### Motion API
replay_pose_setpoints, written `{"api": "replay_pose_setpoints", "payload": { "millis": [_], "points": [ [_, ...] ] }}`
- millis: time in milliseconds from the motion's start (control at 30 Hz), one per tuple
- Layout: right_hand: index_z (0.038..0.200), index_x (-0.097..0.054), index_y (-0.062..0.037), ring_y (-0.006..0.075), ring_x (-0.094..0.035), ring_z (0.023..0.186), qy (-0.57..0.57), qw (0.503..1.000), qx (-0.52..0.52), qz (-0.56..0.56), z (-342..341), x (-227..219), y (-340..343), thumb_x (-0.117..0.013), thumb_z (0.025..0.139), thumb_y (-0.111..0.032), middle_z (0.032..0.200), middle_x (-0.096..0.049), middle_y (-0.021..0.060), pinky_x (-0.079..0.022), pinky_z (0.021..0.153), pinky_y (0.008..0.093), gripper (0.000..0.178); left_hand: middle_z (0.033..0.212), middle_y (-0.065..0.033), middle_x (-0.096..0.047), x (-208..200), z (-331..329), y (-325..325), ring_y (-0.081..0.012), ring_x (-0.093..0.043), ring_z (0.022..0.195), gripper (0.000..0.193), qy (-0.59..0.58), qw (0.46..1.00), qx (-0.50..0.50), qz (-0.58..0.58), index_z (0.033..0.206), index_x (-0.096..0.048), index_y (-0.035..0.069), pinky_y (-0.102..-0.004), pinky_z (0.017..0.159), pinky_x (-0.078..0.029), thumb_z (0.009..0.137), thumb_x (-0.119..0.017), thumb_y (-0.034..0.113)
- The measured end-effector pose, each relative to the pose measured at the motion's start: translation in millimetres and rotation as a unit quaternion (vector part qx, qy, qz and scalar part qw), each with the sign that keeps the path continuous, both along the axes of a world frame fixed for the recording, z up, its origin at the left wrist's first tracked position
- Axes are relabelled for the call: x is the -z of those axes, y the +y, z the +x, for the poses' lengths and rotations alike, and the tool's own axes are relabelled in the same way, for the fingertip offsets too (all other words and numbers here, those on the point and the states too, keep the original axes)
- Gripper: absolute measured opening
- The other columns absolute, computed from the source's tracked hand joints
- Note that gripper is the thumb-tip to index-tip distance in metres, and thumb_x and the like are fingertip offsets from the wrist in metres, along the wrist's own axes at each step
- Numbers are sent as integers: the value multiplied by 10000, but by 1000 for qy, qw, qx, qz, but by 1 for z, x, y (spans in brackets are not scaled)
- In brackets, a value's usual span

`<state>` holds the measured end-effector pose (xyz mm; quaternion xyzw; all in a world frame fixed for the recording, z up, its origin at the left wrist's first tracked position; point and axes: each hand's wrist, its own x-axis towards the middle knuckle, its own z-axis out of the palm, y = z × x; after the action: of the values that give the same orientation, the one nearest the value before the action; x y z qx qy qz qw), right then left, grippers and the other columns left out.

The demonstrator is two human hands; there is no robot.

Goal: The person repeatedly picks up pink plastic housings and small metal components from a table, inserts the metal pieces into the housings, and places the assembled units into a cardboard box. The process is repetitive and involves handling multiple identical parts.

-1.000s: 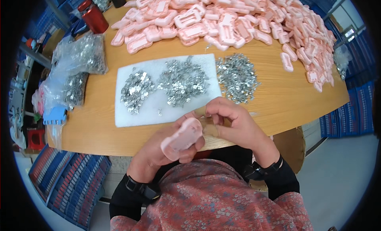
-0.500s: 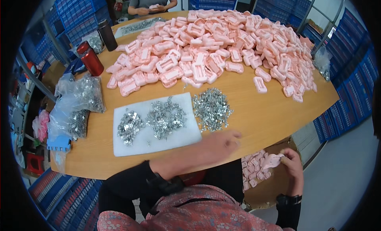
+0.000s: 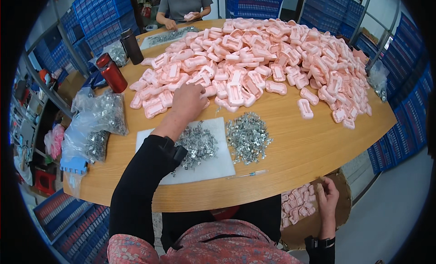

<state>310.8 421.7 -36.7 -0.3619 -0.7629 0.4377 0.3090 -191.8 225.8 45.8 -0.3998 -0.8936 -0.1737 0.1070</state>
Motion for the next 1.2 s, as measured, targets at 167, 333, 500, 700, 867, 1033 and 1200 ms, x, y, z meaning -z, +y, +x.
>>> {"api": "replay_pose_setpoints", "payload": {
  "millis": [167,333,500,700,867,1033,1200],
  "points": [
    [1007,-688,5,165,-598,731,-17,977,-139,161,-95,-85,-37,-685,875,-24,856,-655,86,-482,693,281,135,929,-145,-717,-15,1,-20,-323,-666,918,257,27,997,-4,78,968,-739,42,-452,832,-522,800,-713,234],
    [924,-690,-59,330,-620,836,-46,890,-302,339,-233,-105,-45,-700,857,-144,828,-616,130,-503,714,436,108,878,-148,-710,-39,35,-47,-255,-692,889,312,-171,965,-85,178,1020,-691,-4,-373,774,-540,877,-682,272],
    [896,-700,-86,305,-614,885,-33,817,-345,461,-354,-81,-39,-667,840,-134,871,-634,100,-505,766,423,81,975,-121,-691,-41,87,-103,-168,-684,893,322,-452,818,-22,356,1144,-575,-54,-304,769,-561,986,-592,226],
    [878,-708,-77,267,-611,961,-135,711,-366,585,-408,-63,-38,-628,805,-103,910,-648,84,-497,817,396,111,1064,-123,-686,-23,127,-151,-189,-701,924,230,-622,656,-15,427,1126,-570,-4,-347,817,-611,1031,-525,201],
    [846,-713,-70,274,-616,1009,-186,702,-364,583,-399,-53,-32,-613,802,-113,952,-664,104,-482,862,408,117,1085,-147,-697,-5,134,-161,-221,-714,959,250,-681,575,19,453,1156,-584,1,-375,813,-629,1021,-548,208],
    [976,-724,-54,276,-644,947,-265,762,-398,437,-367,-99,-58,-657,845,-123,1002,-689,115,-504,845,380,163,1134,-165,-686,9,144,-162,-250,-705,1009,283,-704,550,-7,450,1188,-583,-1,-396,840,-619,1017,-564,223],
    [1144,-672,-21,91,-642,793,-175,855,-482,-71,-329,-119,-98,-674,933,-139,973,-707,35,-521,727,248,242,1180,-165,-666,13,154,-154,-270,-690,1051,284,-721,528,2,448,1210,-561,3,-405,887,-596,1023,-557,216]
  ]
}}
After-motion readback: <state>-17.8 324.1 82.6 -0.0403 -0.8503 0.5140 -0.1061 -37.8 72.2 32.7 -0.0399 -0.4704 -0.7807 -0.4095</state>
